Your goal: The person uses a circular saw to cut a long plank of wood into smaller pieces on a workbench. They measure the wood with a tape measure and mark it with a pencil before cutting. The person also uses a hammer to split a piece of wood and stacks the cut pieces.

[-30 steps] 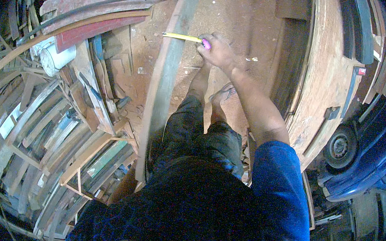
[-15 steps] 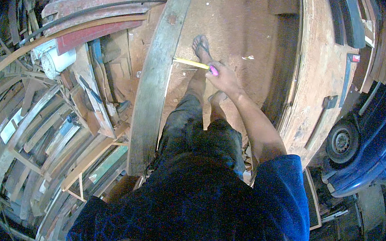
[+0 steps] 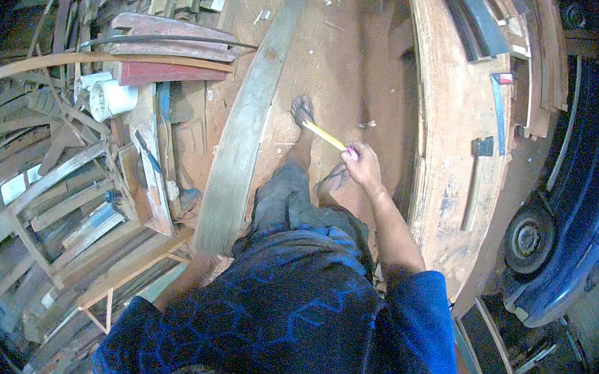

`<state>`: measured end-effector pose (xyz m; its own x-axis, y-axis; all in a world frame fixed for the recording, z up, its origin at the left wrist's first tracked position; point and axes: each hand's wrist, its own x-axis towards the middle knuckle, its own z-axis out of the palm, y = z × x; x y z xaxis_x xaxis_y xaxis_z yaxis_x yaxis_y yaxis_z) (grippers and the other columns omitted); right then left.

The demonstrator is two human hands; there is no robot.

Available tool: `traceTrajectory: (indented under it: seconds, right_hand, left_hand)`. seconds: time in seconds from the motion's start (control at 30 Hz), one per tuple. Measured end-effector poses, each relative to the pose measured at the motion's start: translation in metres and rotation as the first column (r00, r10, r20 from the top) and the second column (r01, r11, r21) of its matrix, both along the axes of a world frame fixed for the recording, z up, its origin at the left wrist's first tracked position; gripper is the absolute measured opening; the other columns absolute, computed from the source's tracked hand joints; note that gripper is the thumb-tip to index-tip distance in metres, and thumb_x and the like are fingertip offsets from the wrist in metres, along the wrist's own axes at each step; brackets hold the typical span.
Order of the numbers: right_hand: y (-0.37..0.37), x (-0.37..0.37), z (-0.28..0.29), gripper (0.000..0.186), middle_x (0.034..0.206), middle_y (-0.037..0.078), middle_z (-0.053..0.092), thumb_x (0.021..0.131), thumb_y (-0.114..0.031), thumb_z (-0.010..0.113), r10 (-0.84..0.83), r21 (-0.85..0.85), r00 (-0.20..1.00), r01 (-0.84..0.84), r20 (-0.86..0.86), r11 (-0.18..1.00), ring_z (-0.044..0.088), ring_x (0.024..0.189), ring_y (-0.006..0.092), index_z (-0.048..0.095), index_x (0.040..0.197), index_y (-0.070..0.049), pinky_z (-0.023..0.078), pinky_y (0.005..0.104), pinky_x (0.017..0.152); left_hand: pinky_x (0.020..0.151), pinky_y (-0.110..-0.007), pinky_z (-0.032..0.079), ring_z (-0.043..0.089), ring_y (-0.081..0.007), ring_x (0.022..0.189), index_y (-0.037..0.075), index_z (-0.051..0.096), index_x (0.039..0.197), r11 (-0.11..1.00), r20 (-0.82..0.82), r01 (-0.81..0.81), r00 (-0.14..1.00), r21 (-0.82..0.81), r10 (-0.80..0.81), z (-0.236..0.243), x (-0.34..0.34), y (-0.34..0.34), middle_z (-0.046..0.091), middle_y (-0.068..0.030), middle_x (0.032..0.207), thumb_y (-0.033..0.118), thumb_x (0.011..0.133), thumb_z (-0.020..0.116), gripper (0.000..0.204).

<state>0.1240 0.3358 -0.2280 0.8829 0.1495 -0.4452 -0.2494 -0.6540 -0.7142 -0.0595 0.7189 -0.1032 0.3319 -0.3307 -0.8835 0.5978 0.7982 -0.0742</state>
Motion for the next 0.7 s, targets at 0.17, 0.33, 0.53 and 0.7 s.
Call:
traceTrajectory:
  seconds: [0.17, 0.33, 0.53, 0.7]
  right_hand:
    - [-0.045, -0.064, 0.014, 0.038, 0.109, 0.019, 0.072, 0.084, -0.030, 0.071, -0.107, 0.067, 0.993, 0.103, 0.053, 0.992, 0.069, 0.106, 0.0348, 0.073, 0.112, -0.004, 0.053, 0.0422, 0.093]
    - [-0.091, -0.132, 0.022, 0.038, 0.105, 0.019, 0.073, 0.086, -0.029, 0.071, -0.191, 0.035, 0.982, 0.190, 0.016, 0.981, 0.070, 0.102, 0.0329, 0.073, 0.113, -0.002, 0.053, 0.0402, 0.092]
    - [-0.118, -0.190, 0.035, 0.038, 0.103, 0.018, 0.074, 0.087, -0.028, 0.070, -0.271, 0.053, 0.962, 0.272, -0.021, 0.961, 0.071, 0.100, 0.0251, 0.073, 0.114, -0.002, 0.054, 0.0372, 0.090]
    - [-0.141, -0.237, 0.026, 0.037, 0.104, 0.017, 0.075, 0.088, -0.028, 0.070, -0.384, 0.032, 0.923, 0.385, -0.039, 0.922, 0.071, 0.099, 0.0238, 0.073, 0.114, -0.002, 0.053, 0.0358, 0.090]
  left_hand:
    - [0.088, -0.056, 0.056, 0.067, -0.0375, 0.105, 0.007, 0.047, 0.148, 0.968, 0.155, -0.179, 0.966, -0.178, 0.207, 0.042, 0.017, -0.049, 0.061, -0.0220, 0.129, 0.080, 0.091, 0.044, 0.092]
    - [0.099, -0.061, 0.049, 0.061, -0.0448, 0.113, 0.006, 0.044, 0.152, 0.965, 0.405, -0.005, 0.907, -0.263, 0.116, 0.076, 0.030, -0.082, 0.057, -0.0288, 0.133, 0.083, 0.088, 0.044, 0.100]
    - [0.103, -0.060, 0.047, 0.058, -0.0444, 0.120, 0.008, 0.042, 0.154, 0.909, 0.560, 0.030, 0.796, -0.415, 0.230, 0.070, 0.025, -0.133, 0.051, -0.0313, 0.140, 0.076, 0.089, 0.050, 0.094]
    - [0.111, -0.060, 0.041, 0.048, -0.0480, 0.132, 0.007, 0.040, 0.154, 0.902, 0.546, 0.025, 0.803, -0.430, 0.238, 0.080, 0.055, -0.172, 0.043, -0.0334, 0.149, 0.074, 0.086, 0.055, 0.097]
